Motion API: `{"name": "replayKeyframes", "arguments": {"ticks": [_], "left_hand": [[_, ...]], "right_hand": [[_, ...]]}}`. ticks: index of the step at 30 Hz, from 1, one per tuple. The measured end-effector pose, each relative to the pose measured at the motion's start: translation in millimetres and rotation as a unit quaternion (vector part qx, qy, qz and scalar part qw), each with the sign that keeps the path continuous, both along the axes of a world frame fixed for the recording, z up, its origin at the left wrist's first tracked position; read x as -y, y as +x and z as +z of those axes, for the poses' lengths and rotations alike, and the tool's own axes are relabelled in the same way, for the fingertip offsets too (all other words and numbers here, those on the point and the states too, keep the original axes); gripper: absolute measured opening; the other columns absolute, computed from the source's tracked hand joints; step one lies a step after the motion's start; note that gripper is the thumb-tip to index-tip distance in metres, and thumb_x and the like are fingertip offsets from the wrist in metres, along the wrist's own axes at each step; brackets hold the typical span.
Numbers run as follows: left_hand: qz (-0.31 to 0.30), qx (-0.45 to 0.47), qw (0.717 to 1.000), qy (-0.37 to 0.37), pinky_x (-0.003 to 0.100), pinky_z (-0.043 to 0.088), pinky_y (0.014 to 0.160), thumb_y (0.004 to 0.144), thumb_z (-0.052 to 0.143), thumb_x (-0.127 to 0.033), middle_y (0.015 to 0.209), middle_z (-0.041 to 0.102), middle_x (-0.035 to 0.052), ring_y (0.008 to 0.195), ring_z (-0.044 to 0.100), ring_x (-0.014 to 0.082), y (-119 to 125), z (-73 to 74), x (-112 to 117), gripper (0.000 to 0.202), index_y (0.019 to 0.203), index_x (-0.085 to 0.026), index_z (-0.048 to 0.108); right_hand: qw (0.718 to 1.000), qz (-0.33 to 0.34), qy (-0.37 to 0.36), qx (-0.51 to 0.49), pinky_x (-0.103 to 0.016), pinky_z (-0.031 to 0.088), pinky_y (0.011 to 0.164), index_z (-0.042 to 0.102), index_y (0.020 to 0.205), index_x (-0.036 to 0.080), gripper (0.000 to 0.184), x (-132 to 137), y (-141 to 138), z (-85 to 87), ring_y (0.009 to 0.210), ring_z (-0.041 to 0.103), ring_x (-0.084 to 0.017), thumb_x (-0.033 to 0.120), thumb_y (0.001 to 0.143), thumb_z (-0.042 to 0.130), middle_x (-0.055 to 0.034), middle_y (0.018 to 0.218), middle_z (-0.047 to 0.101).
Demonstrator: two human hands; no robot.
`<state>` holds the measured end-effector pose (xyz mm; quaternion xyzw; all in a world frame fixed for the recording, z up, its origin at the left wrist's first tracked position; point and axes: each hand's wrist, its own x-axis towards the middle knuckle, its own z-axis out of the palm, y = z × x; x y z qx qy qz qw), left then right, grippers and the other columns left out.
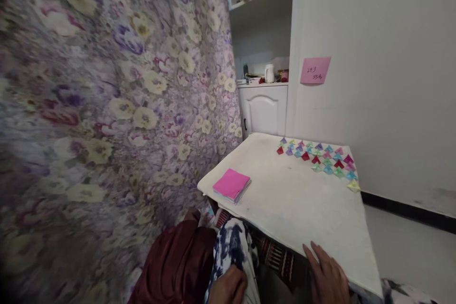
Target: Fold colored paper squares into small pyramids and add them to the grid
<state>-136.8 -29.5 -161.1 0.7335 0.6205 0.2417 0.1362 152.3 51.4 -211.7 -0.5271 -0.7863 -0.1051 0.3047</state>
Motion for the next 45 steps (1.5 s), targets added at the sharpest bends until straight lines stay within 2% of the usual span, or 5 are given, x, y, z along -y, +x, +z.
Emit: {"name": "replayKeyframes", "arguments": {"ticks": [6,11,20,33,45], "left_hand": [[0.058,0.039,0.996,0.062,0.021,0.043,0.064,0.085,0.040,-0.014,0.075,0.059,0.0014,0.070,0.059,0.0139,-0.1,36.6,-27.8,0.020,0.078,-0.022,0.058],[0.106,0.050,0.987,0.113,0.026,0.045,0.076,0.086,0.038,-0.016,0.085,0.060,0.0037,0.084,0.058,0.0163,-19.0,62.0,-75.3,0.021,0.087,-0.021,0.058],[0.170,0.005,0.974,0.153,0.039,0.038,0.094,0.076,0.049,-0.011,0.107,0.057,0.0116,0.105,0.050,0.0244,-57.6,71.3,-154.0,0.031,0.105,-0.014,0.058],[0.128,-0.062,0.981,0.130,0.036,0.040,0.090,0.076,0.053,-0.008,0.099,0.062,0.0086,0.099,0.053,0.0217,-63.3,72.2,-171.3,0.025,0.098,-0.016,0.062],[0.131,-0.092,0.980,0.115,0.043,0.045,0.086,0.086,0.053,-0.028,0.103,0.061,0.0057,0.098,0.057,0.0204,-65.7,67.7,-173.4,0.020,0.100,-0.014,0.059]], "right_hand": [[1.000,0.007,0.004,0.001,-0.045,0.034,0.096,0.019,0.141,0.033,0.068,-5.2,1.0,-6.3,0.115,0.048,-0.026,0.009,0.080,0.039,-0.0075,0.132,0.045],[1.000,-0.004,0.002,-0.008,-0.046,0.033,0.096,0.026,0.138,0.033,0.065,-4.9,0.0,-3.9,0.115,0.048,-0.026,0.008,0.079,0.038,-0.0067,0.131,0.046],[1.000,-0.007,0.010,-0.019,-0.046,0.037,0.092,0.036,0.131,0.032,0.060,-7.9,-1.2,-3.3,0.109,0.051,-0.026,0.008,0.076,0.039,-0.0065,0.128,0.049],[1.000,-0.018,-0.005,-0.020,-0.046,0.036,0.093,0.042,0.126,0.028,0.051,-7.0,-2.6,-2.8,0.112,0.050,-0.026,0.010,0.078,0.039,-0.0073,0.128,0.050],[0.999,-0.017,0.005,-0.027,-0.043,0.037,0.092,0.045,0.126,0.029,0.052,-8.7,-0.8,-2.3,0.111,0.050,-0.026,0.011,0.078,0.039,-0.0059,0.127,0.050]]}}
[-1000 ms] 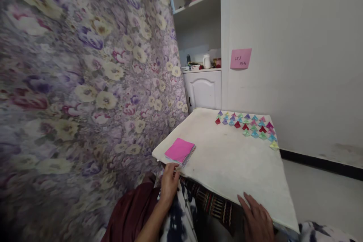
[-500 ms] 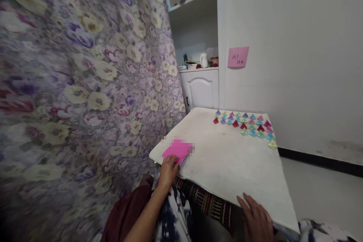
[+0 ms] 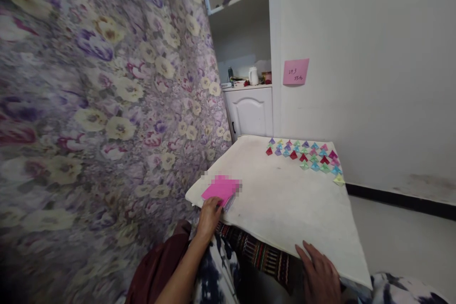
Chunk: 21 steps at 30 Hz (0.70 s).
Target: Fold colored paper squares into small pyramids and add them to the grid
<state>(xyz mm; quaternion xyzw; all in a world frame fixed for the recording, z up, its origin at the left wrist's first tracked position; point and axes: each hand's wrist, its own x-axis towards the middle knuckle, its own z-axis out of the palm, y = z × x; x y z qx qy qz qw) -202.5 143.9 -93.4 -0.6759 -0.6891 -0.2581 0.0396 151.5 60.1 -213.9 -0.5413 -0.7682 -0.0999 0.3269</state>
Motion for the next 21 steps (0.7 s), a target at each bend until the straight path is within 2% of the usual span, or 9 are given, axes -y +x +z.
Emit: {"name": "replayKeyframes", "arguments": {"ticks": [10,21], "left_hand": [[-0.004,-0.014,1.000,-0.008,0.043,0.047,0.085,0.086,0.054,-0.028,0.105,0.061,0.0061,0.097,0.058,0.0201,-1.3,-1.4,-3.8,0.021,0.101,-0.014,0.059],[-0.009,-0.017,1.000,-0.012,0.042,0.047,0.084,0.086,0.054,-0.028,0.104,0.061,0.0058,0.096,0.058,0.0198,-2.2,-2.8,-5.3,0.021,0.100,-0.014,0.059]], "right_hand": [[1.000,0.005,-0.006,-0.012,-0.045,0.036,0.093,0.042,0.129,0.031,0.056,-1.1,-0.2,-1.4,0.112,0.050,-0.026,0.010,0.077,0.040,-0.0057,0.127,0.051],[1.000,0.003,-0.017,-0.011,-0.045,0.035,0.095,0.043,0.128,0.029,0.053,-0.6,-1.5,1.1,0.114,0.049,-0.025,0.010,0.079,0.039,-0.0061,0.129,0.049]]}}
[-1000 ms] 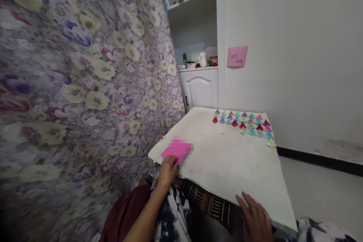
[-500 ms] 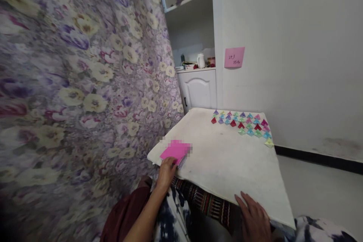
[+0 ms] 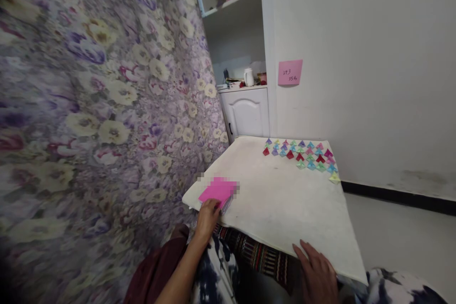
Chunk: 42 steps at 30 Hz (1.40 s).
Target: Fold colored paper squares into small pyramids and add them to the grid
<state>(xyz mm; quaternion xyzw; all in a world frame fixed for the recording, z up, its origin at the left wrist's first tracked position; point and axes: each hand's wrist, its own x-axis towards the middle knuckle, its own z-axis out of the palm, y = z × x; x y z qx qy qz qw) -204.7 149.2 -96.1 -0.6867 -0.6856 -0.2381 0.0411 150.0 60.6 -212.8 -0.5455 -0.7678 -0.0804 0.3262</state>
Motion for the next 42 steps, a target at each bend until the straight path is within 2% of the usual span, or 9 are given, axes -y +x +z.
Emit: {"name": "replayKeyframes", "arguments": {"ticks": [11,18,28,36,42], "left_hand": [[0.002,0.013,1.000,-0.002,0.042,0.045,0.085,0.086,0.053,-0.026,0.098,0.062,0.0048,0.096,0.057,0.0197,0.7,3.7,0.9,0.018,0.098,-0.014,0.060],[0.011,0.013,1.000,-0.002,0.042,0.047,0.084,0.086,0.053,-0.029,0.103,0.061,0.0058,0.095,0.058,0.0196,0.6,2.6,-2.0,0.021,0.100,-0.014,0.059],[0.039,0.026,0.999,0.000,0.042,0.049,0.082,0.087,0.053,-0.029,0.107,0.061,0.0065,0.095,0.059,0.0195,-1.7,2.0,-7.7,0.024,0.104,-0.014,0.058],[0.056,0.063,0.996,0.009,0.040,0.049,0.081,0.087,0.053,-0.030,0.105,0.061,0.0063,0.092,0.060,0.0187,-5.5,5.2,-12.9,0.023,0.104,-0.015,0.058],[0.067,0.127,0.989,0.038,0.040,0.049,0.081,0.087,0.052,-0.030,0.103,0.062,0.0059,0.092,0.060,0.0184,-9.6,4.1,-14.3,0.022,0.102,-0.015,0.059]], "right_hand": [[1.000,-0.002,0.007,-0.007,-0.044,0.036,0.093,0.042,0.129,0.031,0.055,1.0,-1.2,1.0,0.113,0.049,-0.026,0.010,0.078,0.040,-0.0055,0.127,0.051],[1.000,0.000,0.017,0.001,-0.044,0.036,0.093,0.044,0.128,0.029,0.053,-1.3,-0.9,-2.5,0.113,0.049,-0.025,0.010,0.078,0.039,-0.0060,0.127,0.051],[1.000,-0.002,0.012,-0.009,-0.043,0.037,0.093,0.048,0.126,0.029,0.057,2.5,-3.8,7.0,0.113,0.049,-0.025,0.006,0.074,0.040,-0.0051,0.127,0.052],[1.000,-0.002,0.011,0.000,-0.044,0.036,0.094,0.047,0.127,0.028,0.058,-0.8,-2.5,-0.1,0.115,0.048,-0.025,0.006,0.074,0.040,-0.0053,0.128,0.052],[1.000,-0.005,0.015,0.003,-0.043,0.036,0.094,0.046,0.126,0.029,0.057,-2.3,-2.0,-2.4,0.113,0.049,-0.025,0.007,0.074,0.040,-0.0045,0.128,0.052]]}}
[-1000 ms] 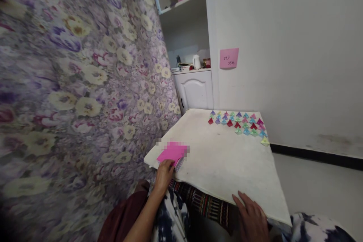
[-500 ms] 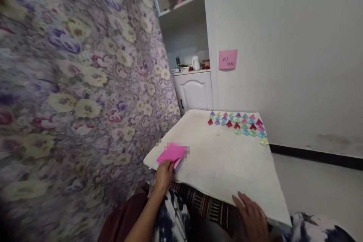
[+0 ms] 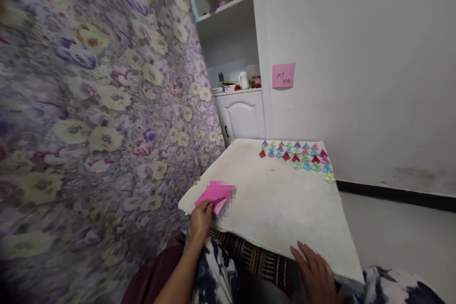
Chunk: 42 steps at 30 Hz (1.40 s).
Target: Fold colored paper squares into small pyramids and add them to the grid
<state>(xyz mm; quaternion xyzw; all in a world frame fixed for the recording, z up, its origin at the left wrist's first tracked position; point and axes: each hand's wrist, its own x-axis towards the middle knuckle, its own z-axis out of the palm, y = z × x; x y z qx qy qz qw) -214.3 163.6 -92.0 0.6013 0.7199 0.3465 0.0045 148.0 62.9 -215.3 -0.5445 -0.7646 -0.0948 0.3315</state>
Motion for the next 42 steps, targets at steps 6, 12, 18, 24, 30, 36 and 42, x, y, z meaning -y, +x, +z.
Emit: {"name": "replayKeyframes", "arguments": {"ticks": [6,12,18,24,30,36,42], "left_hand": [[0.030,0.096,0.994,0.046,0.037,0.051,0.075,0.087,0.052,-0.031,0.102,0.062,0.0057,0.085,0.061,0.0169,-6.0,-0.7,0.3,0.024,0.104,-0.014,0.058],[0.061,0.184,0.974,0.117,0.036,0.052,0.073,0.087,0.052,-0.032,0.102,0.062,0.0059,0.084,0.062,0.0166,-7.2,6.6,6.5,0.027,0.106,-0.014,0.057],[0.019,0.197,0.966,0.167,0.030,0.049,0.071,0.083,0.050,-0.039,0.080,0.071,0.0046,0.078,0.064,0.0207,5.2,22.4,23.2,0.028,0.085,-0.015,0.067],[-0.129,0.137,0.971,0.150,0.035,0.046,0.087,0.082,0.051,-0.028,0.098,0.069,0.0083,0.095,0.062,0.0224,49.2,20.1,50.5,0.022,0.096,-0.018,0.065],[-0.281,0.085,0.951,0.097,0.035,0.047,0.091,0.083,0.050,-0.018,0.105,0.067,0.0071,0.102,0.060,0.0210,122.2,-9.0,73.9,0.023,0.099,-0.022,0.065],[-0.379,0.054,0.923,0.048,0.030,0.051,0.084,0.084,0.044,-0.011,0.107,0.064,0.0079,0.098,0.062,0.0184,175.3,-34.4,75.8,0.028,0.101,-0.023,0.063],[-0.420,0.001,0.907,-0.022,0.030,0.051,0.085,0.084,0.041,-0.009,0.112,0.060,0.0094,0.098,0.061,0.0183,188.2,-39.4,79.0,0.031,0.105,-0.023,0.059]], "right_hand": [[1.000,0.000,0.001,0.002,-0.043,0.035,0.094,0.046,0.127,0.029,0.056,-0.2,-0.1,-1.4,0.114,0.049,-0.025,0.008,0.076,0.041,-0.0044,0.128,0.052],[1.000,0.008,0.000,-0.009,-0.044,0.035,0.094,0.046,0.128,0.028,0.055,-0.8,1.0,-4.8,0.115,0.048,-0.027,0.010,0.076,0.042,-0.0051,0.129,0.051],[0.999,0.015,-0.010,-0.048,-0.044,0.036,0.094,0.047,0.127,0.031,0.054,0.2,-3.0,1.8,0.115,0.047,-0.026,0.010,0.078,0.041,-0.0041,0.127,0.052],[0.982,0.041,-0.074,-0.168,-0.048,0.037,0.096,0.052,0.122,0.031,0.043,3.4,-4.7,23.0,0.114,0.048,-0.026,0.019,0.081,0.046,-0.0045,0.123,0.054],[0.842,0.091,-0.195,-0.494,-0.038,0.047,0.088,0.046,0.124,0.021,0.044,-10.0,-10.9,52.2,0.101,0.060,-0.023,0.035,0.082,0.052,-0.0122,0.117,0.057],[0.666,0.049,-0.323,-0.670,-0.035,0.052,0.079,0.029,0.132,0.013,0.086,-43.6,-8.4,70.2,0.089,0.065,-0.023,0.049,0.065,0.069,-0.0089,0.094,0.065],[0.679,-0.007,-0.352,-0.645,-0.028,0.055,0.055,0.027,0.131,0.012,0.075,-85.1,18.4,70.0,0.060,0.066,-0.017,0.034,0.069,0.066,0.0041,0.065,0.056]]}}
